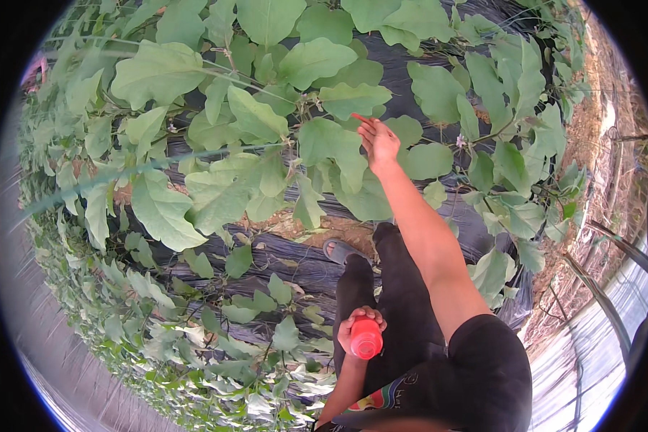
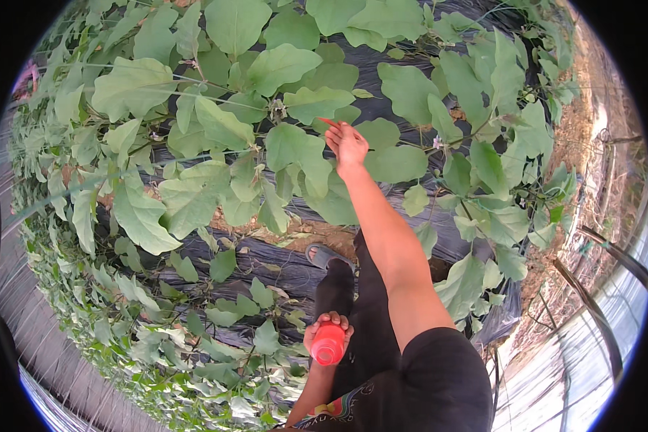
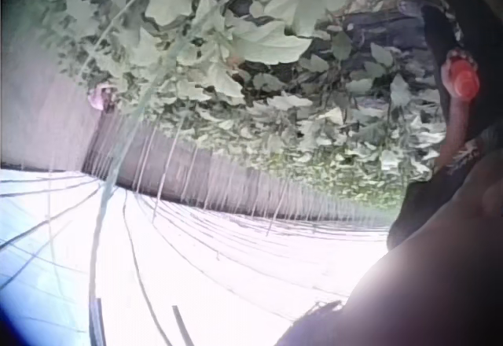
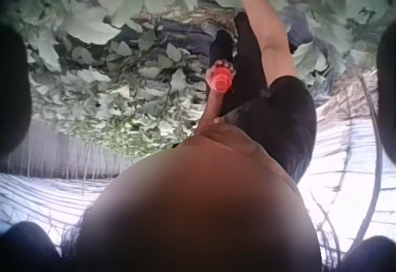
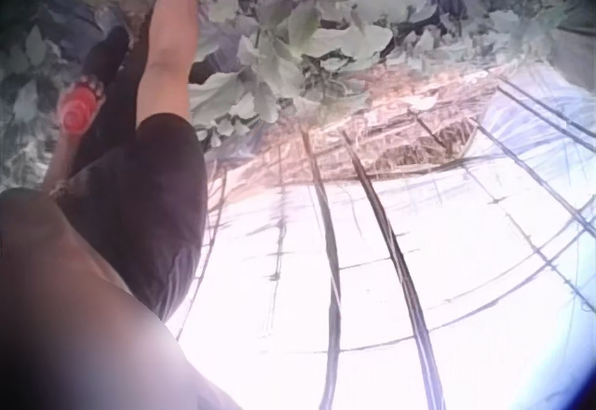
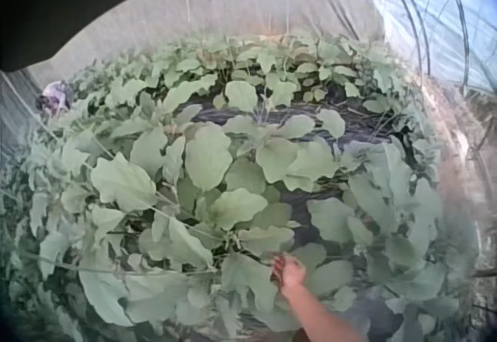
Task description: The person walks through a greenhouse row of leafy plants, holding a small red bottle and a red brush. They repeatedly dip the brush into the bottle and apply the liquid to plant flowers or buds, moving methodically along the row.
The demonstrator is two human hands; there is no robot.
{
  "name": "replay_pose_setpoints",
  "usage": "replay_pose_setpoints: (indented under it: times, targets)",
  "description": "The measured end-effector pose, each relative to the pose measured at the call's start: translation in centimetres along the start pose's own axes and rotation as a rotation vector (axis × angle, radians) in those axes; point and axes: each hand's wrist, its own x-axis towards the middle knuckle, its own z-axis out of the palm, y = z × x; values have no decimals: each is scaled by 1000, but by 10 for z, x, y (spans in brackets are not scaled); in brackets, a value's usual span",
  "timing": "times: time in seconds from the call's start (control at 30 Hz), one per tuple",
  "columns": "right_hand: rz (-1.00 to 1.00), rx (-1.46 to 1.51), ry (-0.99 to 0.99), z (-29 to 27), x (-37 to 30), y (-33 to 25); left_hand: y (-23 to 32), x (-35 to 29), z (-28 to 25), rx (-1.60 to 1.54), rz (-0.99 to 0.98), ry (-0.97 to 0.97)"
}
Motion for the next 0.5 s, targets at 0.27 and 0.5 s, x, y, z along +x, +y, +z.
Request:
replay_pose_setpoints:
  times: [0.27, 0.5]
  targets:
    - [-54, 255, -75, -114, -116, 10, 55, -60, -40, -41, 111, -73]
    - [28, 292, -102, -156, -230, 51, 108, -100, -65, -181, 264, -51]
